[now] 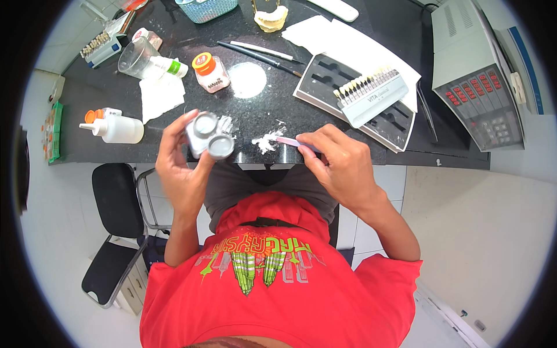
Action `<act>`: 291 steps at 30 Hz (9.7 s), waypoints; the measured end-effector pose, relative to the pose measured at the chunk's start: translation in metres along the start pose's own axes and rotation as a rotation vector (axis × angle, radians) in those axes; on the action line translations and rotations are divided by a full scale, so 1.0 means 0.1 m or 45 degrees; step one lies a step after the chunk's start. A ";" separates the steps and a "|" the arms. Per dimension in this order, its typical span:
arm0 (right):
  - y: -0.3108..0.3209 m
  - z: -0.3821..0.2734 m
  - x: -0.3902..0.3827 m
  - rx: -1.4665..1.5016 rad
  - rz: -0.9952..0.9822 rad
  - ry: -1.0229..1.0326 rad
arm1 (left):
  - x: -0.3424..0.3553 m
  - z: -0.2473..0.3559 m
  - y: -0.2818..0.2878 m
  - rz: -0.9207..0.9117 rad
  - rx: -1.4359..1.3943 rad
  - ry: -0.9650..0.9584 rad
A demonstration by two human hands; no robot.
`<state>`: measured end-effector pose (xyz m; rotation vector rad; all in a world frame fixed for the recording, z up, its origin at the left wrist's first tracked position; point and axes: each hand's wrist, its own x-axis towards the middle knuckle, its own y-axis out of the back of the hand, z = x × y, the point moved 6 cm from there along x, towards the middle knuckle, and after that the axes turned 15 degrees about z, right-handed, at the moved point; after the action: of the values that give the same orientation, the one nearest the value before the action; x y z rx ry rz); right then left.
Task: The person applies dental porcelain powder to a dental bridge using a brush, mixing it with liquid on a laboratory bench.
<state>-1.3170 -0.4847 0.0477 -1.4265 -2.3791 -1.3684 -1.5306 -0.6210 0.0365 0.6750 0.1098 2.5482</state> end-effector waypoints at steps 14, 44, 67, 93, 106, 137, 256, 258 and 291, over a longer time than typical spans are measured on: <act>0.03 -0.04 -0.11 -0.168 0.127 0.255 | 0.22 0.07 -0.90 -0.285 -0.064 -0.029; 0.06 -0.13 -0.12 -0.098 0.248 0.185 | 0.46 -0.68 1.06 0.705 0.216 -0.063; 0.14 0.02 -0.20 0.000 0.227 -0.102 | -0.60 0.21 0.13 -0.499 0.442 -0.113; 0.16 -0.03 -0.21 0.075 0.191 -0.229 | -0.50 0.40 0.11 -0.594 0.519 -0.147; -0.05 -0.18 -0.41 -0.199 0.235 -0.145 | -0.50 0.09 0.54 -0.214 0.364 -0.021; -0.12 -0.24 -0.45 -0.146 0.183 0.079 | 0.19 -0.34 1.15 0.610 0.077 -0.019; 0.00 -0.07 -0.38 -0.067 0.311 -0.141 | 0.30 -0.76 1.05 0.707 0.216 -0.041; 0.06 -0.01 -0.36 -0.138 0.397 -0.119 | 0.29 -0.75 1.06 0.711 0.235 -0.065; -0.19 -0.31 -0.55 -0.201 0.422 -0.040 | 0.28 -0.78 1.06 0.712 0.244 -0.099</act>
<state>-1.3112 -0.5476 0.0294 -1.7953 -1.9675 -1.4754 -1.6368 -0.6962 0.0021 0.9919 0.1588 3.0643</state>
